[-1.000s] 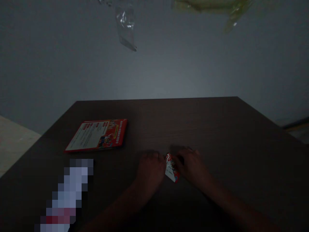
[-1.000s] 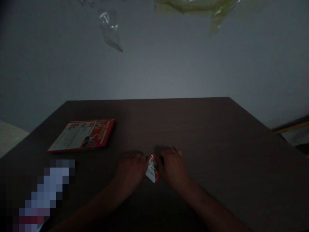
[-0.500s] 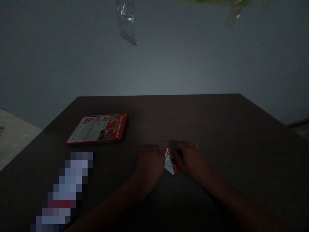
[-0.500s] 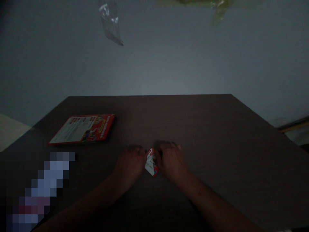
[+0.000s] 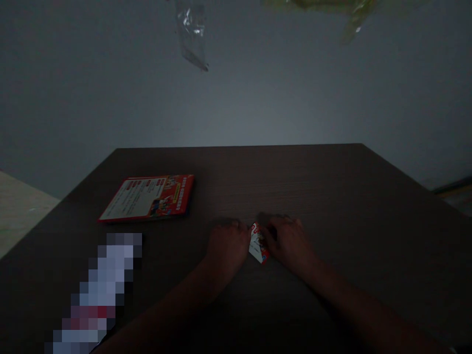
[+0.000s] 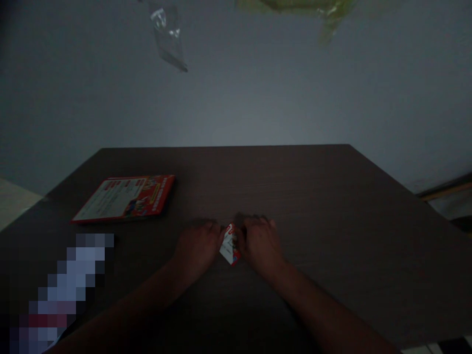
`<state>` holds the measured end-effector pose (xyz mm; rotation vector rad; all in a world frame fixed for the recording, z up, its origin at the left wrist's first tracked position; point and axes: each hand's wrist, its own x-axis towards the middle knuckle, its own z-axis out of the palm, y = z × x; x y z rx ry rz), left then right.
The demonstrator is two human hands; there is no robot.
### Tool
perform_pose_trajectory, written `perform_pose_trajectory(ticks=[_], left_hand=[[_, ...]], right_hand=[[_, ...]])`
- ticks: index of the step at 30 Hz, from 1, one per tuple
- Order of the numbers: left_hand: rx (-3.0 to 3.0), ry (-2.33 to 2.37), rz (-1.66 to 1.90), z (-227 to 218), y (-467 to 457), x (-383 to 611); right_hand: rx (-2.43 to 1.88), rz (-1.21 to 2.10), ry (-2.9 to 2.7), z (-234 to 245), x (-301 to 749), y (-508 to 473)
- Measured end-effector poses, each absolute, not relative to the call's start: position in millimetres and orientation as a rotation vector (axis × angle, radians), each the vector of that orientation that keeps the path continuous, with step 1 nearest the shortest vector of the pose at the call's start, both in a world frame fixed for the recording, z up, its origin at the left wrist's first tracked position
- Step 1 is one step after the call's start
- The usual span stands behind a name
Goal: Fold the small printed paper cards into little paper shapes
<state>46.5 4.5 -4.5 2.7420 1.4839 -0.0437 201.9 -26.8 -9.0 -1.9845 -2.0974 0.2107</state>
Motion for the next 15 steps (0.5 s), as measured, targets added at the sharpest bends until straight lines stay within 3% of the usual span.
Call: perform_pose_trajectory(ticks=[15], left_hand=[[2.713, 1.525, -0.062, -1.9, 3.5, 48.3]], right_hand=[[-1.999, 0.180, -2.092, -9.4, 201.5, -26.5]])
